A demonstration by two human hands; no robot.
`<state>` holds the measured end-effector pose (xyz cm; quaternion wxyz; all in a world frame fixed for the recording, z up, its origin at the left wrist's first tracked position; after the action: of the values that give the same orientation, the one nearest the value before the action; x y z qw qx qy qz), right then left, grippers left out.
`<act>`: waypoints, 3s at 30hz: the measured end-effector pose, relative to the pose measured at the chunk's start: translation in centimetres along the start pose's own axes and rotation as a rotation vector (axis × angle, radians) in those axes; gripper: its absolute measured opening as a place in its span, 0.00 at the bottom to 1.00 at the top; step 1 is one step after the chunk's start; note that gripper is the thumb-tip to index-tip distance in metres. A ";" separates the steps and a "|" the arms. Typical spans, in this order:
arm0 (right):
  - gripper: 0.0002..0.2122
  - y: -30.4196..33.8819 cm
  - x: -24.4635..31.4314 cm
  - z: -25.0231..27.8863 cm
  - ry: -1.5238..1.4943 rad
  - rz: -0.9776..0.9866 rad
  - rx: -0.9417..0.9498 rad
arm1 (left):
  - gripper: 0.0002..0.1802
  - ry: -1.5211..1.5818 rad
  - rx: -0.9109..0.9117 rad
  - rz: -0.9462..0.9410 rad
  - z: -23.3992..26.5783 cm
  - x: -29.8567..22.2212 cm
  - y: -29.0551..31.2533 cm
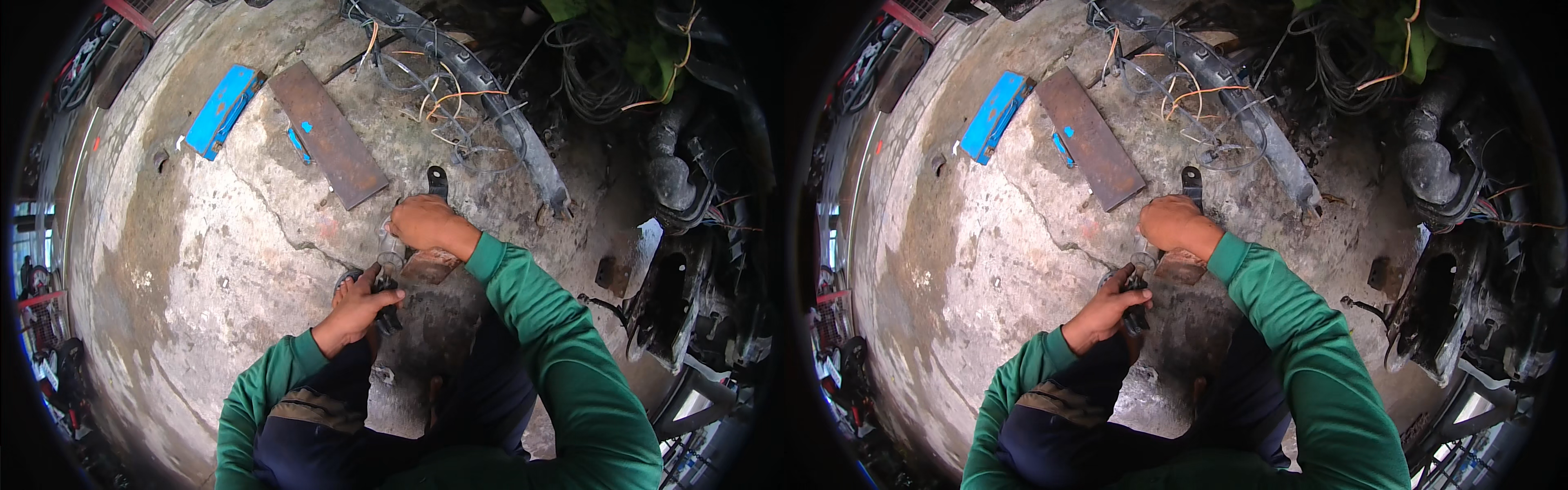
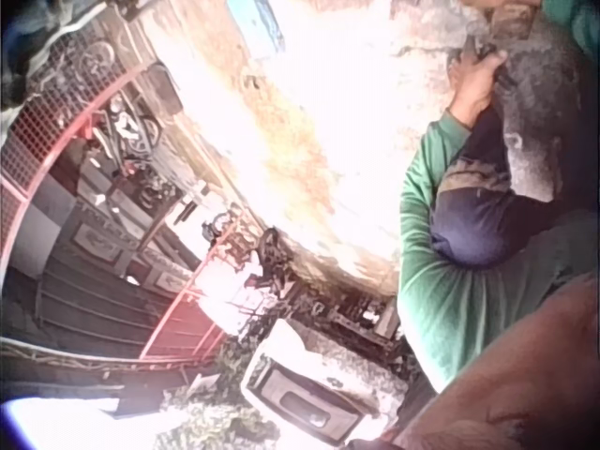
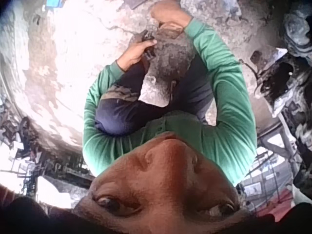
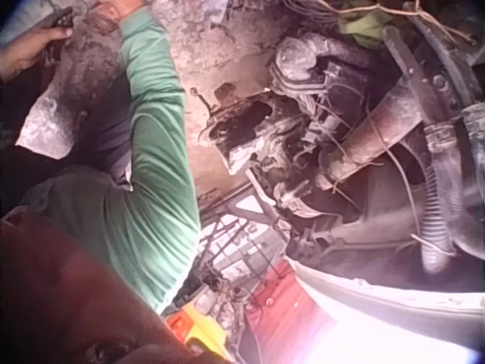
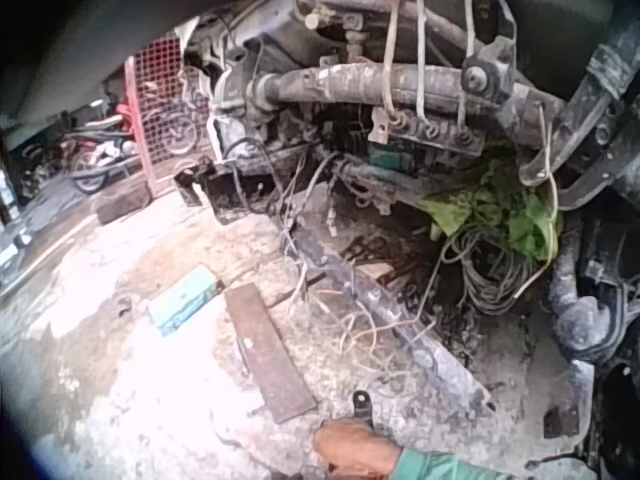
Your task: The person walks through a workshop carrying metal parts, then squats and assembles a metal bracket with bolts and nuts using a wrench. They tighten the fasteners and inspect the assembled piece.
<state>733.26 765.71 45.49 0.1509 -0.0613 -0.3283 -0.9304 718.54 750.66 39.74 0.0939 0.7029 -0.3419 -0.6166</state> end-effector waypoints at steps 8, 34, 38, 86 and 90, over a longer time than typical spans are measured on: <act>0.18 1.9 0.7 -0.7 0.058 0.014 -0.352 | 0.52 -0.059 -0.040 -0.074 0.3 0.3 -0.3; 0.11 0.2 3.0 -0.5 0.133 0.074 0.013 | 0.45 -0.114 0.019 -0.030 0.9 0.5 0.2; 0.11 -0.4 2.5 -0.8 0.120 0.014 0.068 | 0.44 -0.200 0.038 -0.023 1.4 1.1 -0.2; 0.08 3.4 -5.8 0.2 0.131 0.180 -0.186 | 0.46 -0.702 -0.025 -0.027 2.2 1.2 1.1; 0.09 3.7 -5.2 0.8 0.126 0.203 -0.193 | 0.48 -0.696 -0.028 -0.040 2.9 1.5 1.1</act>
<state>739.39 764.73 47.25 0.2580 -0.0499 -0.2194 -0.9396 715.50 749.77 38.50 -0.0306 0.4556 -0.3312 -0.8257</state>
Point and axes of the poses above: each hand's wrist, its own y-axis away from the middle knuckle, its own z-axis out of the back of the hand, x = y × z, the point moved 5 cm from there along -y, towards the middle knuckle, and after that the axes turned 13 degrees about -z, right-handed, at the moved point
